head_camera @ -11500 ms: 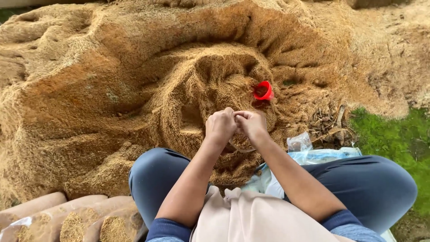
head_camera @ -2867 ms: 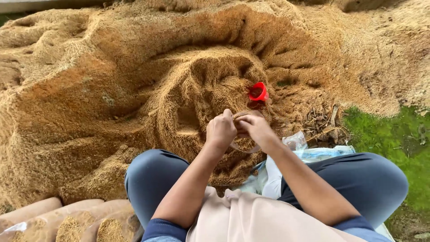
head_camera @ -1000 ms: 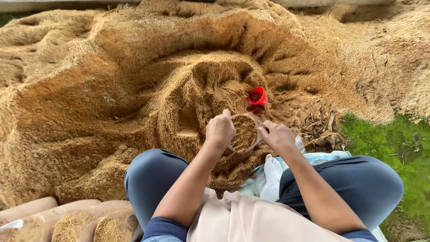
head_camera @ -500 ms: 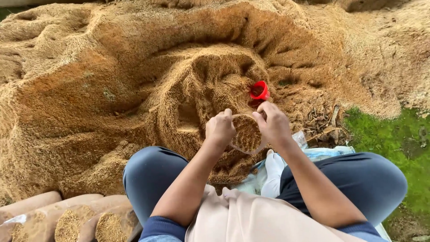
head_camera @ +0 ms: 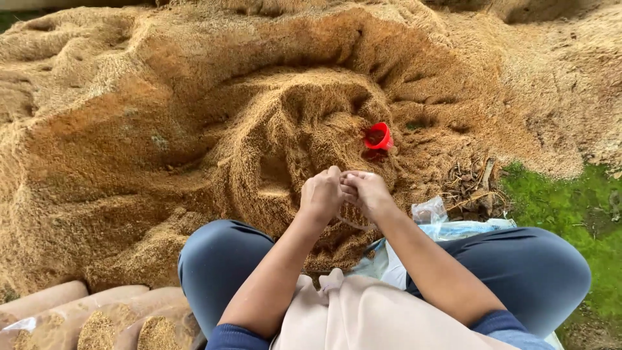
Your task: Filling plastic bags with grain or husks from a large pile and packing them down by hand.
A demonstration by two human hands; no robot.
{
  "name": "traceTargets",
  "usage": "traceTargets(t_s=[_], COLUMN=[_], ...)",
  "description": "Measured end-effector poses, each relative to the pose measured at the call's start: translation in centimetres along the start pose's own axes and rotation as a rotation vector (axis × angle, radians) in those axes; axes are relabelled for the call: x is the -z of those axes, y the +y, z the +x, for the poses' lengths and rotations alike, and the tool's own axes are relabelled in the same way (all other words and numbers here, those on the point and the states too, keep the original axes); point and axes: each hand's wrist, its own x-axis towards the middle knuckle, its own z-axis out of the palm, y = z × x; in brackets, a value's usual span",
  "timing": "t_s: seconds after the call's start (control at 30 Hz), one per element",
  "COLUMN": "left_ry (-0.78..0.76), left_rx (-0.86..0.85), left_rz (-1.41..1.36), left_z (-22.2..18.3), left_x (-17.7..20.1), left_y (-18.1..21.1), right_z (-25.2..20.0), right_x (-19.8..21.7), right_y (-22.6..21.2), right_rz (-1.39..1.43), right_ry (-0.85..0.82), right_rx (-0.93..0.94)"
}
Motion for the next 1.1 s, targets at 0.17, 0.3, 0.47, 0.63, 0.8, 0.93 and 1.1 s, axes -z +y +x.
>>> traceTargets(t_s=[0.17,0.3,0.47,0.63,0.8,0.93,1.1], left_ry=[-0.005,0.026,0.027,0.089,0.102,0.112,-0.234], left_rx=[-0.017,-0.015,-0.012,-0.016,0.012,0.006,0.243], left_rz=[0.022,0.056,0.016,0.01,-0.02,-0.01,-0.029], left_z=[0.4,2.3,1.4,3.3,4.2,2.9,-1.7], left_x=[-0.4,-2.4,-0.5,-3.3,-4.1,-2.9,0.5], left_y=[0.4,-1.2,0.1,-3.0,-3.5,-2.5,0.8], right_z=[1.5,4.0,-0.2,-0.4,-6.0,-2.9,5.6], right_x=[0.3,1.4,0.4,1.3,2.1,5.2,8.1], right_y=[1.1,1.8,0.0,-0.8,-7.3,-5.3,-1.2], right_rz=[0.122,0.15,0.122,0.021,-0.489,-1.204,-1.469], right_ry=[0.061,0.092,0.048,-0.011,0.127,0.148,0.225], right_rx=[0.054,0.077,0.041,0.074,0.564,0.364,0.385])
